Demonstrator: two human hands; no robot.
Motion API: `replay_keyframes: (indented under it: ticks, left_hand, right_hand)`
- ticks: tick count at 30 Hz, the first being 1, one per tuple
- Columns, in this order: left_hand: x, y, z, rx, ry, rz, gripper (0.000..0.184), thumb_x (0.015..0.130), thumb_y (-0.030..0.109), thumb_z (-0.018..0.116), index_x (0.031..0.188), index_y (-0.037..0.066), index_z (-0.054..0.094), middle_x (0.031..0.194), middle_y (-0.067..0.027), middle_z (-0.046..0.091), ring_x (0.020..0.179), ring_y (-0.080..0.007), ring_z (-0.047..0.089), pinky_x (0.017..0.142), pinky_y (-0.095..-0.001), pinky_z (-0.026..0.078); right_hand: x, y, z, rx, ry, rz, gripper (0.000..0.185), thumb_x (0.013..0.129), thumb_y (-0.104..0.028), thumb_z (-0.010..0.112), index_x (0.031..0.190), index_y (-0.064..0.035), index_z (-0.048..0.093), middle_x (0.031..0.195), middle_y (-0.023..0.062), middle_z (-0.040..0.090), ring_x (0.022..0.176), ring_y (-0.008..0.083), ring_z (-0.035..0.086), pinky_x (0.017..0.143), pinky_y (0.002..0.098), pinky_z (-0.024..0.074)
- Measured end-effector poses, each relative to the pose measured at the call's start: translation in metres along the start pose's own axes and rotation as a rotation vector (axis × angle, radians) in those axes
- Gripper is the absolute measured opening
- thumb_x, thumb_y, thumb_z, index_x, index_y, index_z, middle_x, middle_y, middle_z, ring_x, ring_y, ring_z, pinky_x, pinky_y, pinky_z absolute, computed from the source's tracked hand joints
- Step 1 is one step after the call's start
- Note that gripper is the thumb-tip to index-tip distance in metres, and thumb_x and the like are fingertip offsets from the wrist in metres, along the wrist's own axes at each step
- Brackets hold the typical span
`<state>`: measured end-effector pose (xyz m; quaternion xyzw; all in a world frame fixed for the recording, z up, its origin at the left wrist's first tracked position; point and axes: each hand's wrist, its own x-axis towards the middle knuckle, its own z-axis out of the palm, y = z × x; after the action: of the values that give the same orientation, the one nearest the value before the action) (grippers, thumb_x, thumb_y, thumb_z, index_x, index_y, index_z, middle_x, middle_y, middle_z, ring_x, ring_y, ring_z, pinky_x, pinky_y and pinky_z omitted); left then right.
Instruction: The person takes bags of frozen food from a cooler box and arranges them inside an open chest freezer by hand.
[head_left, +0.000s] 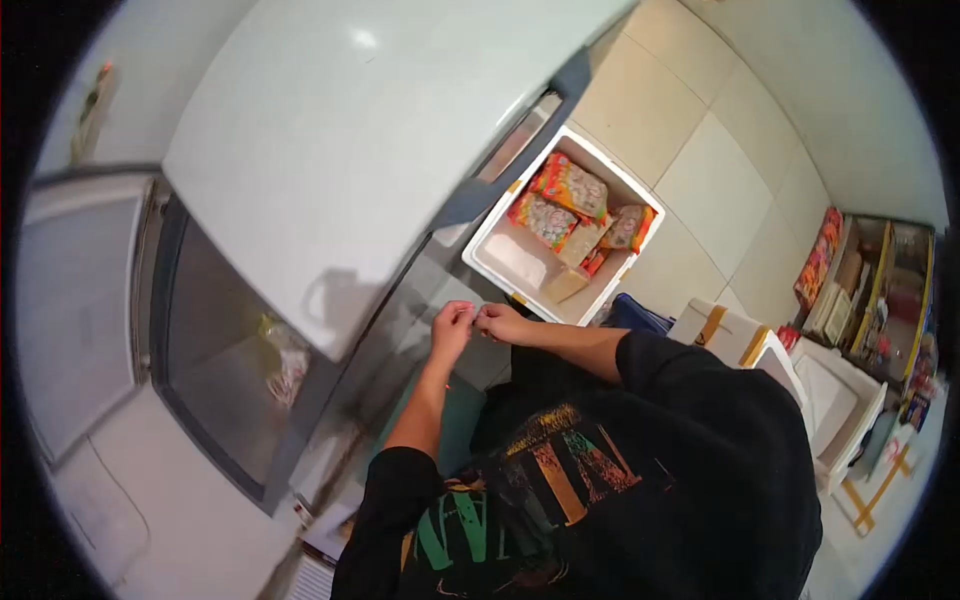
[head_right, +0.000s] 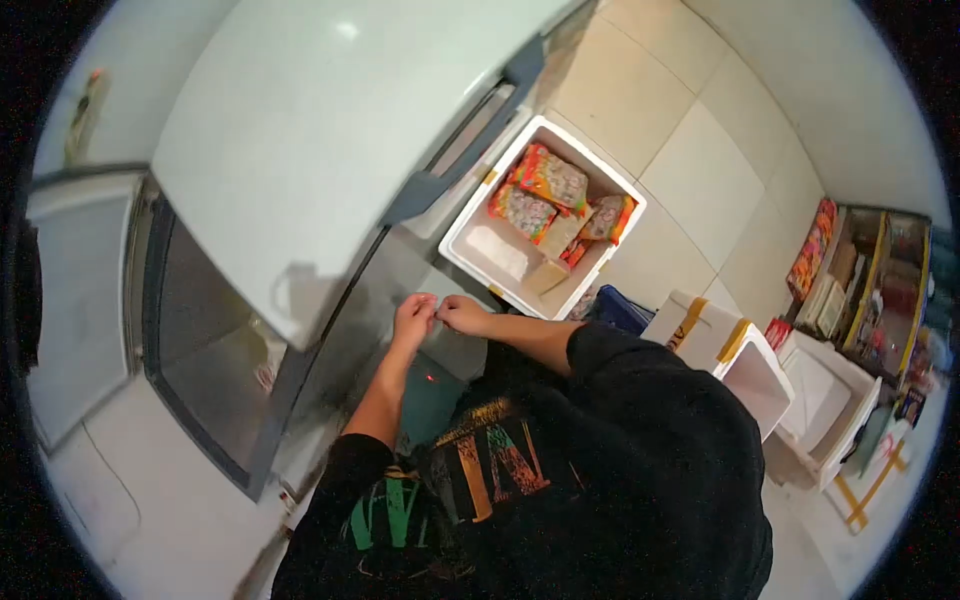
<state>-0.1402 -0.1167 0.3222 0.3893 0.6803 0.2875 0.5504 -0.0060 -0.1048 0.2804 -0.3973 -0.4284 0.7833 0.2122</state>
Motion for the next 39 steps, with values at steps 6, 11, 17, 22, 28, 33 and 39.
replay_keyframes:
  ticks: [6,11,17,22,28,33,39]
  left_hand:
    - [0.095,0.004,0.049,0.365,-0.174,0.007,0.012,0.078,0.012,0.053,0.085,0.002,0.056,0.076,-0.007,0.06,0.07,-0.0123,0.057,0.061,-0.0254,0.044]
    - [0.141,-0.017,0.077,0.291,-0.278,-0.051,0.011,0.08,0.011,0.051,0.087,0.004,0.054,0.064,0.0008,0.049,0.049,-0.0054,0.042,0.043,-0.0193,0.035]
    - [0.237,-0.045,0.122,0.194,-0.159,-0.273,0.012,0.079,0.018,0.054,0.079,0.006,0.056,0.06,-0.0021,0.052,0.044,-0.0082,0.046,0.038,-0.0202,0.036]
    - [0.329,-0.066,0.146,0.383,-0.111,-0.023,0.024,0.079,0.028,0.053,0.076,0.004,0.057,0.063,-0.0019,0.053,0.048,-0.0101,0.048,0.044,-0.0228,0.041]
    - [0.356,-0.052,0.184,0.544,-0.009,0.148,0.037,0.075,0.037,0.057,0.069,0.001,0.056,0.059,-0.0032,0.054,0.05,-0.013,0.053,0.048,-0.025,0.043]
    - [0.375,-0.054,0.196,0.159,-0.176,-0.184,0.028,0.079,0.035,0.054,0.073,0.007,0.051,0.057,0.0009,0.048,0.048,-0.0103,0.047,0.042,-0.0231,0.039]
    - [0.362,-0.064,0.195,0.293,-0.184,0.006,0.015,0.08,0.018,0.054,0.072,0.007,0.048,0.068,-0.0003,0.049,0.062,-0.0102,0.05,0.05,-0.0236,0.044]
  right_hand:
    - [0.024,0.022,-0.062,0.308,0.299,-0.02,0.015,0.077,-0.022,0.051,0.077,-0.0078,0.048,0.061,0.0017,0.05,0.046,0.0086,0.044,0.041,0.0212,0.0355]
    - [0.031,0.067,-0.096,0.54,0.412,-0.014,0.014,0.078,-0.021,0.048,0.079,-0.0069,0.048,0.064,0.0028,0.051,0.047,0.0096,0.046,0.041,0.0214,0.0366]
    - [0.085,0.122,-0.185,0.406,0.717,-0.049,0.015,0.079,-0.018,0.046,0.083,-0.0041,0.049,0.065,0.0041,0.052,0.051,0.0113,0.049,0.041,0.0236,0.0378]
    - [0.124,0.172,-0.268,0.239,1.226,0.113,0.033,0.075,-0.031,0.051,0.077,0.002,0.052,0.067,0.0113,0.055,0.058,0.0205,0.053,0.055,0.0314,0.0417]
    - [0.124,0.159,-0.306,0.686,1.034,0.355,0.032,0.073,-0.033,0.052,0.084,-0.0026,0.052,0.067,0.0015,0.054,0.049,0.0135,0.044,0.047,0.024,0.0376]
    - [0.146,0.145,-0.298,0.791,0.672,0.23,0.036,0.072,-0.041,0.051,0.089,-0.0094,0.054,0.085,0.0022,0.052,0.063,0.011,0.046,0.048,0.0205,0.0342]
    - [0.139,0.115,-0.277,0.805,0.717,0.183,0.036,0.073,-0.044,0.051,0.091,-0.0133,0.054,0.077,-0.0032,0.05,0.066,0.0079,0.046,0.049,0.02,0.0354]
